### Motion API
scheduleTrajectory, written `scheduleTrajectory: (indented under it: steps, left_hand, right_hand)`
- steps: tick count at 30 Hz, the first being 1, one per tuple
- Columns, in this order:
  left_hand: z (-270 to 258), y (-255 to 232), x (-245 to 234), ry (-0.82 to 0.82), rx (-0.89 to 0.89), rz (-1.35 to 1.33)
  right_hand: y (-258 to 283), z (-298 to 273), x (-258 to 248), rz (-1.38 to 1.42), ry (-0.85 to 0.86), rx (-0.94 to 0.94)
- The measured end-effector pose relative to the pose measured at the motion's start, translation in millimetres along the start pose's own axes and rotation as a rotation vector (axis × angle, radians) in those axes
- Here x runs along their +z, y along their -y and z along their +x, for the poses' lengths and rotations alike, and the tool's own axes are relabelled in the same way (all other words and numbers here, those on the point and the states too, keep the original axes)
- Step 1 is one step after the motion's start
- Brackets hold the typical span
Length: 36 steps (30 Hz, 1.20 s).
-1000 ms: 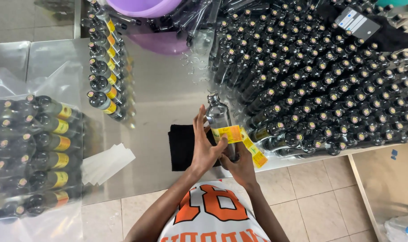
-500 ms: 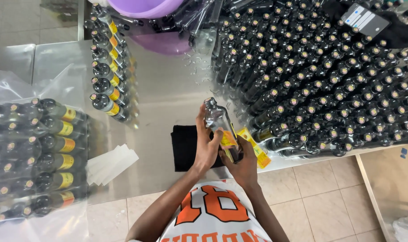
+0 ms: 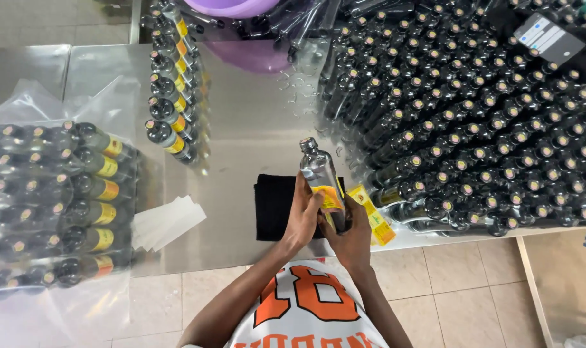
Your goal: Manually applying adhesive labels to plastic bottles at a workstation.
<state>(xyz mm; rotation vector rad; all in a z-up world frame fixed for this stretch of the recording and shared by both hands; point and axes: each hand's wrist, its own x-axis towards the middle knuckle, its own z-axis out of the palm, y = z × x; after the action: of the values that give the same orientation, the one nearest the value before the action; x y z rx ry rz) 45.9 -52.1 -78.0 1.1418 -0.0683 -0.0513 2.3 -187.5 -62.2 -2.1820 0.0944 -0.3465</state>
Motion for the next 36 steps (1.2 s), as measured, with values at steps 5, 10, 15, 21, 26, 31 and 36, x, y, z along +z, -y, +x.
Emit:
scheduleTrajectory:
  steps: [5, 10, 15, 21, 26, 31, 36]
  left_hand:
    - [-3, -30, 13, -0.050, 0.021, 0.058]
    - [-14, -53, 19, -0.122, -0.017, 0.100]
    - [-20, -103, 16, -0.254, -0.184, 0.100]
    - [-39, -89, 18, -0.322, -0.207, 0.112]
    - [-38, -118, 3, -0.428, -0.215, 0.101]
    - [-51, -122, 4, -0.440, -0.242, 0.063]
    - [-54, -110, -1, -0.452, -0.290, 0.006]
  right_hand:
    - [9, 2, -2, -0.078, -0.064, -0.205]
    - [5, 9, -1, -0.075, -0.049, -0.319]
    - [24, 3, 1, -0.160, 0.105, -0.268]
    - [5, 10, 16, -0.310, 0.110, -0.343]
    - [1, 11, 35, -0.254, 0.027, -0.573]
    - [1, 13, 41, -0.288, -0.003, -0.711]
    - [13, 11, 44, -0.310, 0.007, -0.739]
